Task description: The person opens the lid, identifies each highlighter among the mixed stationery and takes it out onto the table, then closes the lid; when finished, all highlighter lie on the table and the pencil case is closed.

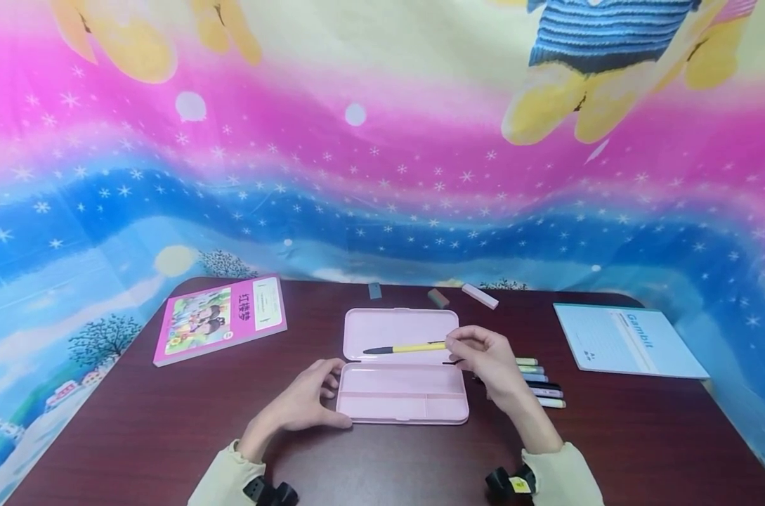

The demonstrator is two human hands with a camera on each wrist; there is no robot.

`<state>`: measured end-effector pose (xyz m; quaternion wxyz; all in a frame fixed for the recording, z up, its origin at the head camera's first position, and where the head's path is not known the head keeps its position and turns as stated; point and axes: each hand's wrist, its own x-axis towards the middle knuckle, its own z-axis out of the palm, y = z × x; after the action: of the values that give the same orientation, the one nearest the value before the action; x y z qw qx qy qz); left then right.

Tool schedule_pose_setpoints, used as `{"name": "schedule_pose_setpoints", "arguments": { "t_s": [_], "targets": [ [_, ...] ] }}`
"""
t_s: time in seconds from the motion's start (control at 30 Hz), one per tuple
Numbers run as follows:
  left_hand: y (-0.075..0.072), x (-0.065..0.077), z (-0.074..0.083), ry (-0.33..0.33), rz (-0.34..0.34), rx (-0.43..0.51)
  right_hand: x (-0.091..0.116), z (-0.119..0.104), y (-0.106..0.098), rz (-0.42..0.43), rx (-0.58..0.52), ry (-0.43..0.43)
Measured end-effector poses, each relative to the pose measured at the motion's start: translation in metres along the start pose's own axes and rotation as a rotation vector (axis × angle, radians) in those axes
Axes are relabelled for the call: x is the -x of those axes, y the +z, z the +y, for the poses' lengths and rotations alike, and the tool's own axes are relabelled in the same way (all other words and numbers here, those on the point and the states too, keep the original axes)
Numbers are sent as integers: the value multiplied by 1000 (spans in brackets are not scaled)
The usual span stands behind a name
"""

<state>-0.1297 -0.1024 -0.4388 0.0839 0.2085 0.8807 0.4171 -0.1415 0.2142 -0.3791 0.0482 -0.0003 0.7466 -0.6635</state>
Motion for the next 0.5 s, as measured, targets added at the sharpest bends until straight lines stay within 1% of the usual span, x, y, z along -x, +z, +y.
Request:
{"name": "schedule_pose_setpoints", "arguments": {
  "t_s": [0.17, 0.27, 0.4, 0.5],
  "targets": [
    [0, 0, -1, 13, 5, 4, 5, 2, -13, 42, 75, -53],
    [0, 0, -1, 27, 8, 4, 9, 8, -22, 55, 89, -83],
    [0, 0, -1, 31, 7, 1, 17, 15, -36, 68, 74, -82],
    [0, 1, -1, 27, 9, 3, 23, 19, -49, 77, 85, -79]
  ]
}}
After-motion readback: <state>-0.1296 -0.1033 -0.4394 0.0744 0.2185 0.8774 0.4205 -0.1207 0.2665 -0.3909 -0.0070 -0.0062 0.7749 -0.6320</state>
